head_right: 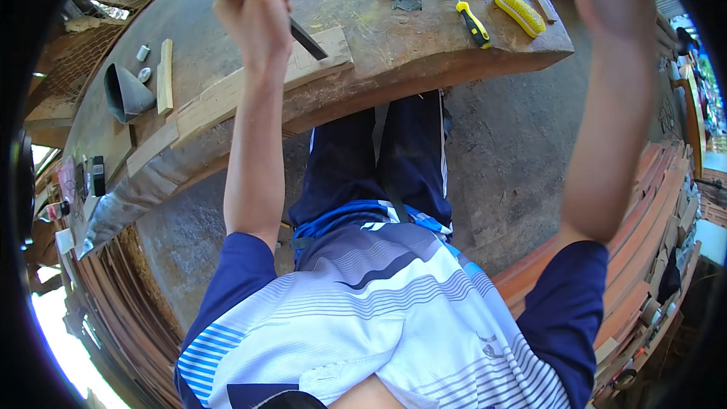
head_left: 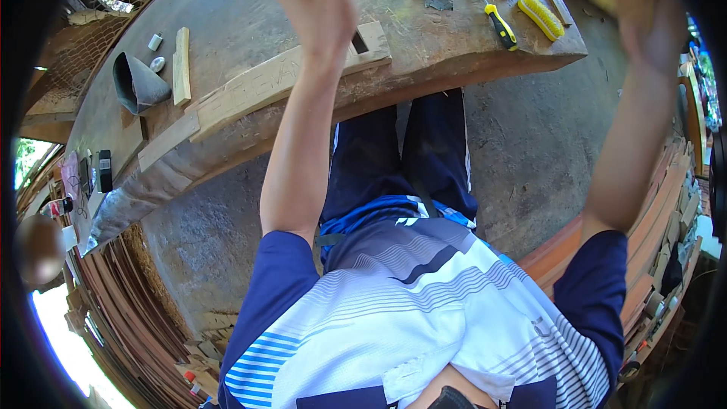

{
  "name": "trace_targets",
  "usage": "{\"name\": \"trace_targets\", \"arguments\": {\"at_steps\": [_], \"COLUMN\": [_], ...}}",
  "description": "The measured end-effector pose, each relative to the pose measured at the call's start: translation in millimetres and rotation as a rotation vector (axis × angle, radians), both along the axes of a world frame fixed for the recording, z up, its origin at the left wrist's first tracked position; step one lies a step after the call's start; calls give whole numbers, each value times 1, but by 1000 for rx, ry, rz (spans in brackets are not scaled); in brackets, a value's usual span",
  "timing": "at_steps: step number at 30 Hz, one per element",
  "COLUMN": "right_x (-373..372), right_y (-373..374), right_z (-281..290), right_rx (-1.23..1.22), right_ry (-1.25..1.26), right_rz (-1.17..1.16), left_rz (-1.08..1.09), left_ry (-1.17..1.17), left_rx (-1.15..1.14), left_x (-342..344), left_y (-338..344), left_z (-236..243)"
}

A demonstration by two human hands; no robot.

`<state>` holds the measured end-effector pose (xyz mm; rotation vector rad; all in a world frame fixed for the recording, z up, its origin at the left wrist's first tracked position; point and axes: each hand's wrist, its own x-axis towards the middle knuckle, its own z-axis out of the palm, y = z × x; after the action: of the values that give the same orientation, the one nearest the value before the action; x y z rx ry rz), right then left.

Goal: Using a chisel and mallet to carve letters into a block of wood at a workbench.

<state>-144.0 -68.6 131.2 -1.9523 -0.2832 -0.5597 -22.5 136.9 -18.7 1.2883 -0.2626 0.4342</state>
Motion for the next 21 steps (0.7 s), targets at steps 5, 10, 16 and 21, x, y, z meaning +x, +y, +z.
{"name": "trace_targets", "arguments": {"at_steps": [5, 10, 16, 21], "right_x": [-14, -15, -26, -25], "right_y": [-22, -55, -21, -17], "right_z": [-68, -104, -86, -71], "right_rx": [258, 122, 196, 94], "right_ry": [122, 230, 223, 218], "right_rz": [-101, 110, -56, -65], "left_rz": [70, 132, 253, 284], "left_ry": [-24, -49, -52, -90], "left_rx": [-65, -9, 48, 30], "left_x": [8, 12, 11, 14], "left_y": [0, -5, -13, -15], "left_z": [13, -1, -7, -7]}}
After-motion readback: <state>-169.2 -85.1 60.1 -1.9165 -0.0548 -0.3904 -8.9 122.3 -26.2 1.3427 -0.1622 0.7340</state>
